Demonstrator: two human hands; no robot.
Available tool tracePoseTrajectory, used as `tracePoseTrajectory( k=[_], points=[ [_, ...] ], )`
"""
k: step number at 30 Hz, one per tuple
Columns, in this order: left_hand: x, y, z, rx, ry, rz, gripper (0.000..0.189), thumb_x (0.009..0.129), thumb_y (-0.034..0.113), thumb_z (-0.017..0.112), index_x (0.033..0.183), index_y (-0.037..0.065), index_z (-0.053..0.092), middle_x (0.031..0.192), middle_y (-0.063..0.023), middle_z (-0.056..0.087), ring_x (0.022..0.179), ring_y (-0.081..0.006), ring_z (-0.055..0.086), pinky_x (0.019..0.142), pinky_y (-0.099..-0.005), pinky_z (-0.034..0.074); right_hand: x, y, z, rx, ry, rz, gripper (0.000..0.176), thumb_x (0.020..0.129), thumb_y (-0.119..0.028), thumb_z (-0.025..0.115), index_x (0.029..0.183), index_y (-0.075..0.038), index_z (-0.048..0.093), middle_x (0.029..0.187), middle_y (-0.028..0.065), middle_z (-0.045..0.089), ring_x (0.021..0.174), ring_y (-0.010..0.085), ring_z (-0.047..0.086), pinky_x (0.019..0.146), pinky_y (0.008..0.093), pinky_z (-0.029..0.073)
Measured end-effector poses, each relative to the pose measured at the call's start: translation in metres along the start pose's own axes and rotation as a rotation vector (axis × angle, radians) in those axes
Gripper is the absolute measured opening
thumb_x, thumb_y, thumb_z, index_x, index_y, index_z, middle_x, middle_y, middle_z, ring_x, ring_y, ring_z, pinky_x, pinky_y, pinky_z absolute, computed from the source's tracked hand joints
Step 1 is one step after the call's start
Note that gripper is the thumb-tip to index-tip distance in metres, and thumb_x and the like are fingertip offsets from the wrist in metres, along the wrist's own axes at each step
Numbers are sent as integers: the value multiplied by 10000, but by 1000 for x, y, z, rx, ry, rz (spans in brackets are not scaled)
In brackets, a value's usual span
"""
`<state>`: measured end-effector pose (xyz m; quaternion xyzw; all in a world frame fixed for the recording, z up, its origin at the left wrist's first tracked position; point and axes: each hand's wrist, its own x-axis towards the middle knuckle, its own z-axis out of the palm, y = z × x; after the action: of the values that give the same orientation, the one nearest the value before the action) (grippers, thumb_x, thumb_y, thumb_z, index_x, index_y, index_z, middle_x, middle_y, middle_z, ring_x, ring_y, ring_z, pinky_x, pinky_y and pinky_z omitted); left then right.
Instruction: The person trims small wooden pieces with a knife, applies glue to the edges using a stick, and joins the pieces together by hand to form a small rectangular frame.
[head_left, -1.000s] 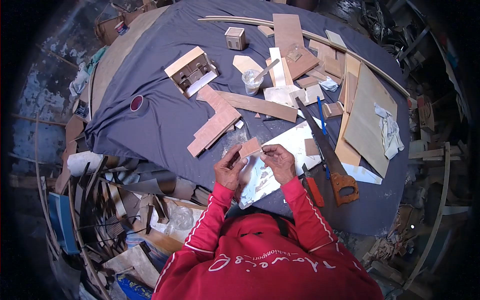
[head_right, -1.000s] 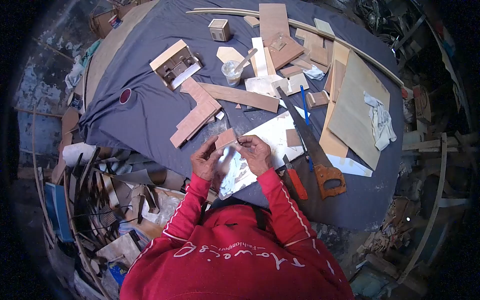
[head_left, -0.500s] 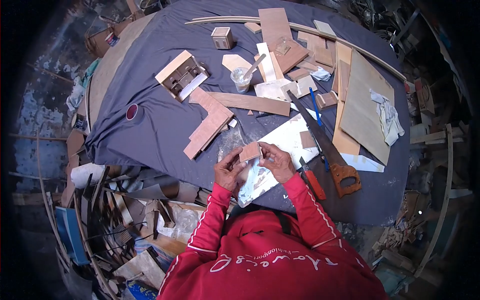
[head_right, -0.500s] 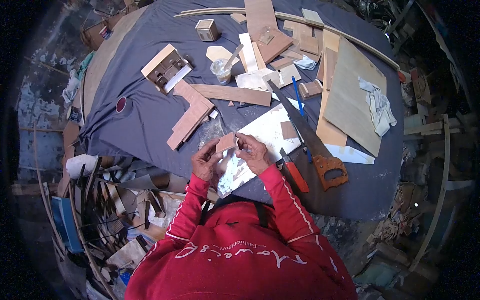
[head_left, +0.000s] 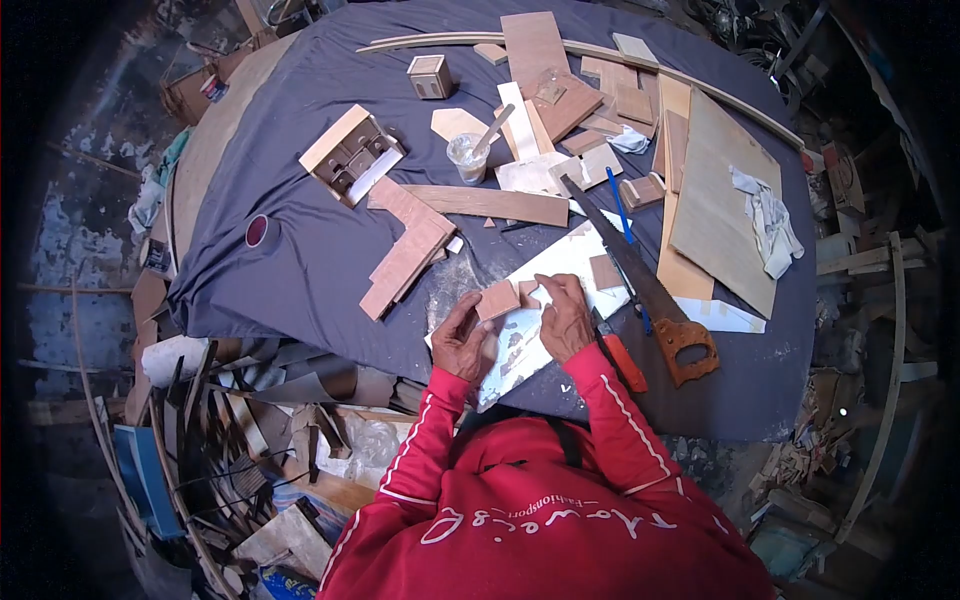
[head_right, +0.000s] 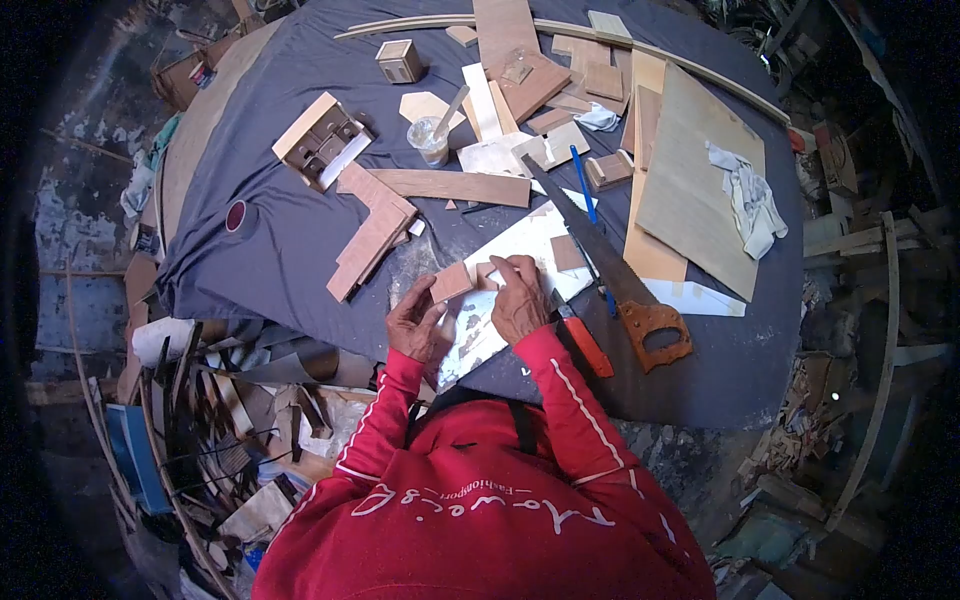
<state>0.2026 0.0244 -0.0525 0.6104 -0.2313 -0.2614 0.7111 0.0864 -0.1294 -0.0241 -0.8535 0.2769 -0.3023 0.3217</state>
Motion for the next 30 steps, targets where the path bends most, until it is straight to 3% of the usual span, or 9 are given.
tracePoseTrajectory(
  k=[3,4,7,10,14,17,18,22,30],
  points=[
    [-1,-3,3,58,-6,32,447,815,-58,661,1252,-20,570,1329,-179,540,1240,-249,518,1064,-358,408,8,-14,-6,189,-311,456,222,835,-124,634,999,24,650,865,164,641,806,354,624,745,418,496],
    [0,1,6,77,-18,42,437,813,-62,650,1242,-26,569,1337,-189,530,1251,-252,509,1064,-360,406,2,-2,8,266,-263,306,103,829,-62,642,873,29,656,725,104,649,649,256,613,633,343,479],
    [-3,29,17,467,-50,35,524,791,-21,672,1293,-19,521,1322,-214,536,1241,-301,526,1032,-368,433,-9,11,32,472,-192,545,117,836,-64,645,908,26,658,763,103,664,649,210,612,612,309,472],
    [-1,-6,3,456,-78,78,694,749,-1,675,1390,5,411,1371,-242,475,1295,-376,461,1059,-403,394,-15,6,26,464,-96,453,158,838,-131,655,939,-10,662,866,119,661,770,204,646,603,331,501],
    [0,19,10,983,-180,318,790,746,70,650,1452,36,297,1462,-252,337,1401,-409,273,1141,-433,256,-8,-16,-3,295,-91,241,164,847,-99,658,982,-7,661,895,102,636,741,192,618,603,305,493],
    [2,33,15,786,-211,342,737,769,106,649,1430,31,330,1408,-244,397,1290,-396,430,1052,-409,374,-12,-16,-9,365,-120,181,198,858,-101,672,1023,8,653,899,109,628,718,189,602,627,288,481],
    [3,51,24,622,-190,195,547,784,93,659,1298,14,490,1200,-215,558,1035,-344,601,867,-382,483,-12,-17,-12,389,-147,171,210,860,-97,667,1042,7,652,913,116,629,726,195,607,635,288,485],
    [7,45,26,602,-174,277,182,808,22,681,980,-22,641,829,-135,628,720,-246,644,660,-334,508,-22,-12,-6,536,-127,236,271,855,-67,647,1118,-4,646,987,138,630,794,225,632,673,297,503],
    [-4,37,22,855,-237,358,237,735,31,674,971,40,648,819,-128,601,750,-323,609,644,-395,491,-68,-5,-48,-53,-35,51,332,821,-54,622,1153,-39,624,1082,123,601,991,315,568,853,407,472]
  ],
)
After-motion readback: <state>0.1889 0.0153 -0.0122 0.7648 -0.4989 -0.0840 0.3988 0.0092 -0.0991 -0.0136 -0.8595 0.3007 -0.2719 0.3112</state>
